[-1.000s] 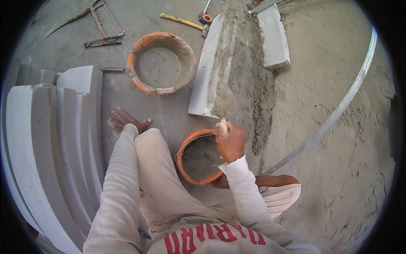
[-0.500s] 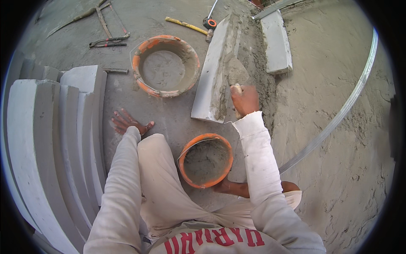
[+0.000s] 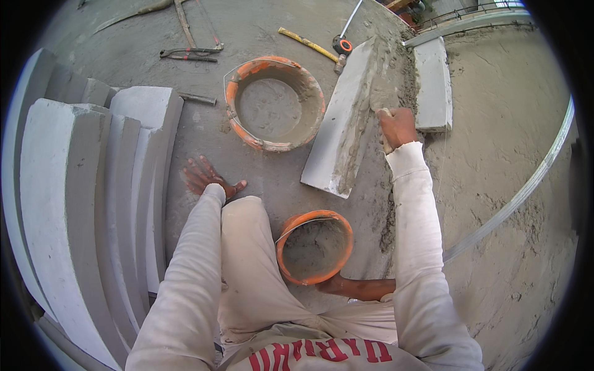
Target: The person scoops cement from a bucket and applies it to a wall using a trowel. They smooth the surface and use a straight edge to level the cement along a guide line.
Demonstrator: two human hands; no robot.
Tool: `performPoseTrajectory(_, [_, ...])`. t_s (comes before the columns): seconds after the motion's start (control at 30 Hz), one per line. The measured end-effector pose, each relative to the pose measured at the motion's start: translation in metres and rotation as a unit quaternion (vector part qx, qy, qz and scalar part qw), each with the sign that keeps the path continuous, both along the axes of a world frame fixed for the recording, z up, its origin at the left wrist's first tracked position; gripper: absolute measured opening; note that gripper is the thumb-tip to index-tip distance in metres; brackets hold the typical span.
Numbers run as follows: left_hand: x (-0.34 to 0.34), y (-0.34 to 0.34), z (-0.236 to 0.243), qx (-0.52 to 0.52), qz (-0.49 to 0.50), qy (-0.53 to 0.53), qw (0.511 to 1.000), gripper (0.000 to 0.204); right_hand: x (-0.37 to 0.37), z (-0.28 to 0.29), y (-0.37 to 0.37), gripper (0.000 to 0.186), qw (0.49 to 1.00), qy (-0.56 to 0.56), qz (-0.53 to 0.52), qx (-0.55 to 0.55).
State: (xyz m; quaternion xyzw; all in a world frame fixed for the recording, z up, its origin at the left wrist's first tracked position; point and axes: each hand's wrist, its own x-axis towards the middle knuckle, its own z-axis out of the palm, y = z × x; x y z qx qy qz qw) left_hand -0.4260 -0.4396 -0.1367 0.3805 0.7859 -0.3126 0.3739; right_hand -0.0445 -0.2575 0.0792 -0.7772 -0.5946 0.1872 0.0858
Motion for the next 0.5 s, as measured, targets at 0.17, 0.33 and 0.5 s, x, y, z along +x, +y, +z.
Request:
performPoseTrajectory(0.17, [0.002, 0.001, 0.004, 0.005, 0.017, -0.002, 1.0, 0.165, -0.111, 0.038, -0.061, 0.022, 0.965, -0.07, 0.252, -0.032])
performPoseTrajectory(0.33, [0.008, 0.0, -0.002, 0.008, 0.01, -0.016, 1.0, 0.166, -0.17, -0.038, -0.046, 0.017, 0.899, -0.232, 0.366, -0.068])
performPoseTrajectory(0.5, [-0.003, -0.004, 0.004, 0.019, 0.02, -0.023, 0.999, 0.164, -0.194, -0.071, -0.024, 0.026, 0.922, -0.103, 0.336, -0.161])
